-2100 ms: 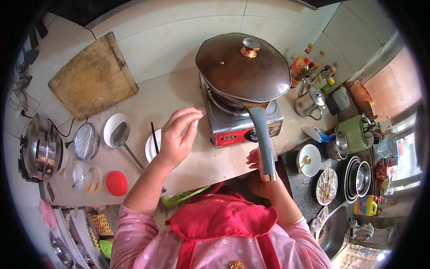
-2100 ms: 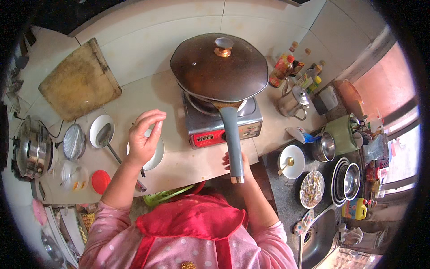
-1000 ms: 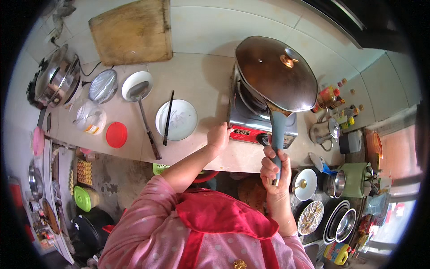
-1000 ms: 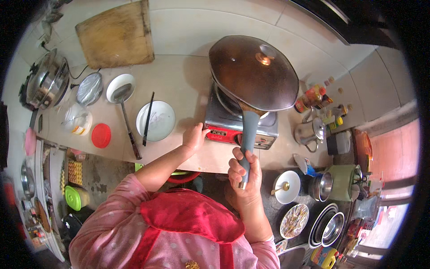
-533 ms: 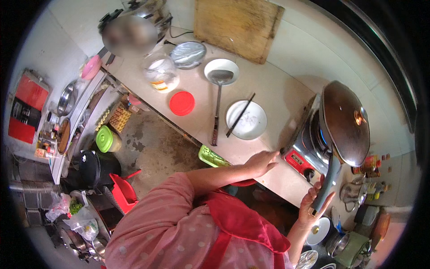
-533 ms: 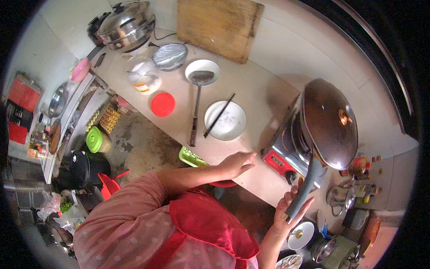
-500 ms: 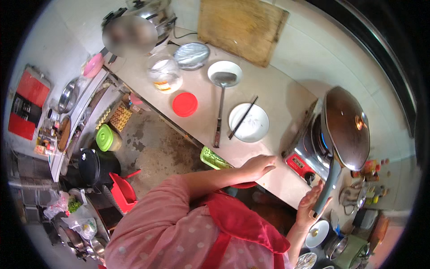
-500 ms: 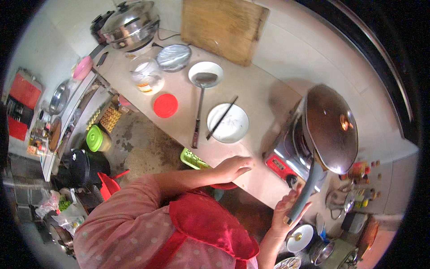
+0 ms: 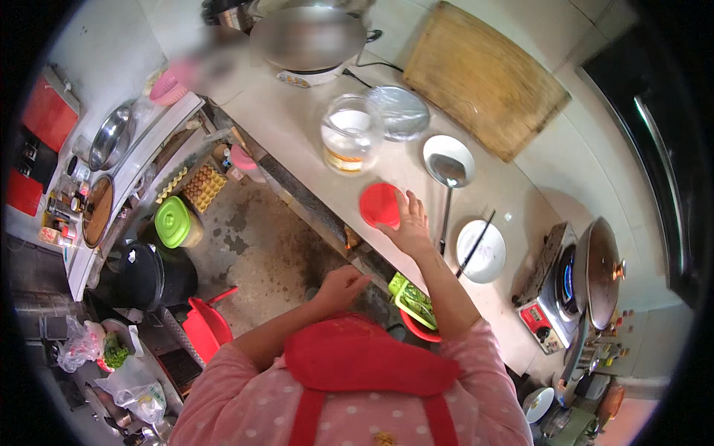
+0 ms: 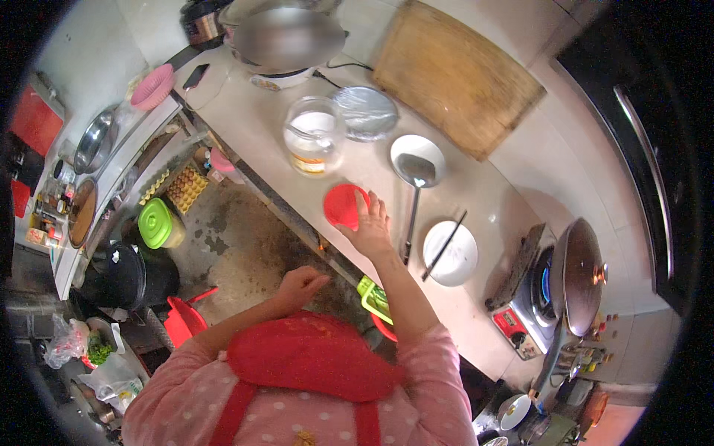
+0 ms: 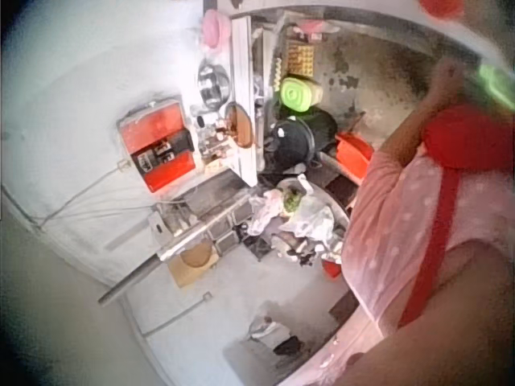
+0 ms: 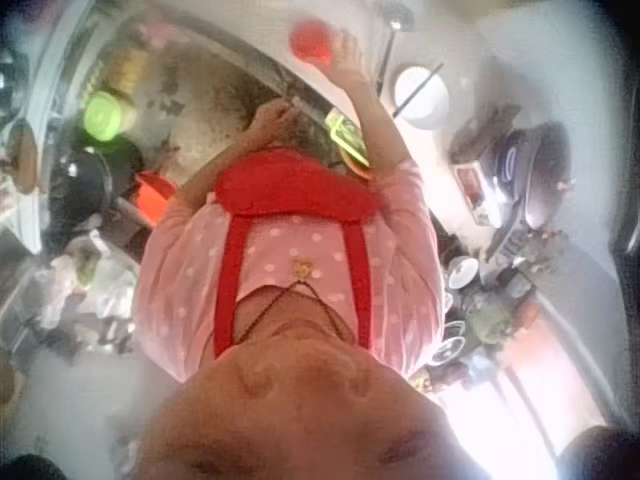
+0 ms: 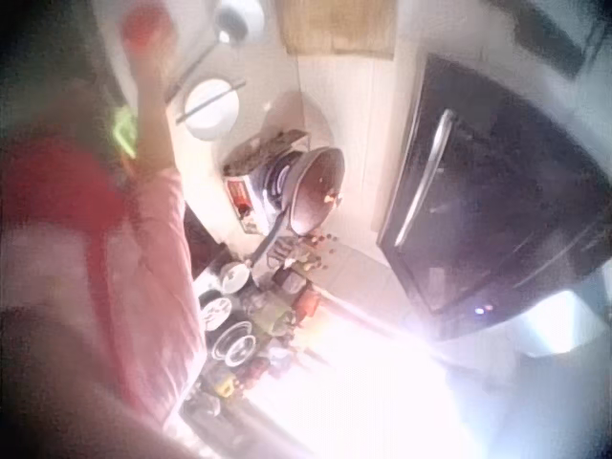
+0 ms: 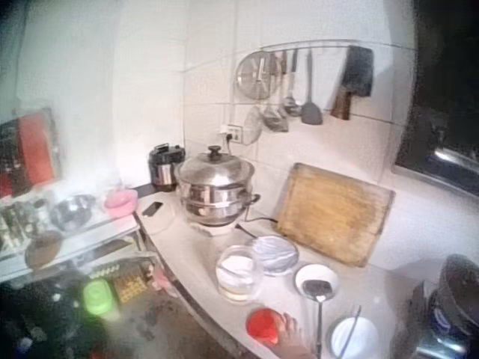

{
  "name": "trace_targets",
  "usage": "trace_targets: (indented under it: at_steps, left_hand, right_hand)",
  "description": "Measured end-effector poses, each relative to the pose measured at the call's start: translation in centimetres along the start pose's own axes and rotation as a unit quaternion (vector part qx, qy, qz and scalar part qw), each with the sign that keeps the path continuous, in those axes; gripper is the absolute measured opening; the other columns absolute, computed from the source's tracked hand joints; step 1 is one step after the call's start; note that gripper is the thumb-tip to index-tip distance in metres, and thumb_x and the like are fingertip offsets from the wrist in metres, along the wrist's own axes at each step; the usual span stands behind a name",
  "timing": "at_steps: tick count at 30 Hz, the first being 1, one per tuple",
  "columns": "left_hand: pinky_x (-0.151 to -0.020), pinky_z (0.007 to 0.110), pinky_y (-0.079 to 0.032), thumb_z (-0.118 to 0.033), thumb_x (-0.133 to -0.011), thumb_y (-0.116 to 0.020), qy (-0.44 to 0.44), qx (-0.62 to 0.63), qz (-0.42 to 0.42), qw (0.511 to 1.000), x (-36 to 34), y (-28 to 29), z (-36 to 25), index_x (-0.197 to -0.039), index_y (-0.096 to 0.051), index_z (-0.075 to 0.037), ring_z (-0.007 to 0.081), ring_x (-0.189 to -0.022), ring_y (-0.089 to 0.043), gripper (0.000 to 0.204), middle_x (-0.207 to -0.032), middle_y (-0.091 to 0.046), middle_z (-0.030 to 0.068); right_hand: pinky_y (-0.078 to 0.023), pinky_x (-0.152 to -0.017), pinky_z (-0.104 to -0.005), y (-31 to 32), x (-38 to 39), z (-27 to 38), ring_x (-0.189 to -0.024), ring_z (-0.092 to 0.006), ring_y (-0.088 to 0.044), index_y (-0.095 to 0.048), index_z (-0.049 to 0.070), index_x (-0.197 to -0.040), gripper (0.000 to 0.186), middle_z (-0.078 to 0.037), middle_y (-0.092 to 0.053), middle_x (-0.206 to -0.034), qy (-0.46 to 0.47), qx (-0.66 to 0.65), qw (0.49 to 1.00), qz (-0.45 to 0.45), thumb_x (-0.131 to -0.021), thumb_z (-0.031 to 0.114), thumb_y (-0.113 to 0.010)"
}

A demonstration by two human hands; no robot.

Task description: The person stir-fries pieces of meat in a wok on a portable gas stove. They add liquid seasoning from a bottle, pour a liquid mixture from a bowl, and add a powdered ingredient from a packet. The person stirs the contents with a spatula and covers the wok with a lid.

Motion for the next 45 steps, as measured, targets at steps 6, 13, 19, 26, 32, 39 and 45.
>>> trace_targets:
  at_steps: [6, 13, 19, 26, 32, 39, 45]
  left_hand:
    - [-0.064, 0.030, -0.044, -0.026, -0.096, -0.055, 0.116, 0.037, -0.063, 0.991, 3.3, 12.7, 6.1, -0.083, -0.060, 0.000, 0.0133, -0.070, -0.054, 0.030, -0.075, -0.058, 0.0047]
    - [-0.068, 0.026, -0.046, -0.023, -0.098, -0.053, 0.201, 0.172, -0.123, 0.956, 2.8, 17.6, 10.9, -0.089, -0.062, 0.000, 0.0109, -0.073, -0.055, 0.026, -0.078, -0.059, 0.0034]
    - [-0.069, 0.027, -0.047, -0.019, -0.097, -0.054, 0.048, 0.102, -0.096, 0.989, -3.4, 20.5, 6.6, -0.091, -0.062, 0.000, 0.0115, -0.075, -0.056, 0.022, -0.080, -0.060, 0.0039]
    - [-0.063, 0.027, -0.047, -0.017, -0.093, -0.059, 0.056, 0.085, -0.110, 0.989, -9.4, 24.3, 6.1, -0.089, -0.062, 0.000, 0.0135, -0.071, -0.058, 0.017, -0.081, -0.061, 0.0067]
    - [-0.062, 0.029, -0.049, -0.014, -0.091, -0.062, -0.012, 0.009, -0.067, 0.998, -16.2, 25.8, 3.9, -0.094, -0.062, -0.001, 0.0174, -0.073, -0.058, 0.014, -0.089, -0.061, 0.0097]
    - [-0.111, 0.048, -0.025, -0.037, -0.070, -0.082, -0.156, -0.095, -0.087, 0.979, -24.5, 27.1, 4.4, -0.147, -0.021, -0.008, 0.0394, -0.139, -0.021, 0.103, -0.150, -0.023, 0.0206]
    - [-0.113, 0.052, -0.019, -0.044, -0.056, -0.087, -0.133, -0.052, -0.074, 0.987, -31.1, 31.1, 5.3, -0.149, -0.015, -0.008, 0.0418, -0.141, -0.016, 0.123, -0.150, -0.017, 0.0247]
  right_hand:
    - [-0.025, -0.101, -0.0681, -5.9, -6.2, 2.9, -0.137, -0.0474, -0.018, -0.026, 0.023, -0.148, 0.103, -0.025, -0.017, -0.150, -0.091, 0.125, 0.987, 0.046, -0.066, 0.063, -0.073]
    - [-0.033, -0.108, -0.0457, 3.9, -9.8, 4.6, -0.132, -0.0433, -0.032, -0.029, 0.008, -0.146, 0.090, -0.026, -0.023, -0.146, -0.026, -0.176, 0.943, -0.281, -0.076, 0.040, -0.076]
    - [-0.034, -0.102, -0.0571, 7.1, -18.1, 16.2, -0.136, -0.0420, -0.025, -0.035, 0.023, -0.145, 0.093, -0.021, -0.023, -0.150, 0.071, 0.183, 0.979, -0.060, -0.066, 0.049, -0.076]
    - [-0.036, -0.097, -0.0622, 6.9, -21.6, 17.1, -0.133, -0.0461, -0.023, -0.032, 0.031, -0.145, 0.095, -0.017, -0.021, -0.149, 0.088, 0.170, 0.981, 0.035, -0.062, 0.047, -0.076]
    - [-0.037, -0.093, -0.0599, 4.4, -23.0, 20.3, -0.130, -0.0442, -0.028, -0.041, 0.025, -0.141, 0.088, -0.018, -0.029, -0.145, 0.143, 0.183, 0.971, -0.054, -0.063, 0.045, -0.076]
    - [-0.035, -0.095, -0.0603, 3.7, -27.1, 23.5, -0.131, -0.0460, -0.027, -0.043, 0.022, -0.139, 0.087, -0.019, -0.027, -0.146, 0.164, 0.184, 0.969, 0.001, -0.064, 0.046, -0.078]
    - [-0.031, -0.100, -0.0634, 2.4, -31.3, 27.2, -0.133, -0.0491, -0.024, -0.046, 0.026, -0.137, 0.088, -0.018, -0.027, -0.147, 0.193, 0.223, 0.954, 0.061, -0.058, 0.041, -0.083]
Point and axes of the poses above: each hand's wrist, its own x-axis away from the middle knuckle, its own y-axis out of the back of the hand, z = x × y, the point moved 6 cm from there along -x, towards the middle knuckle
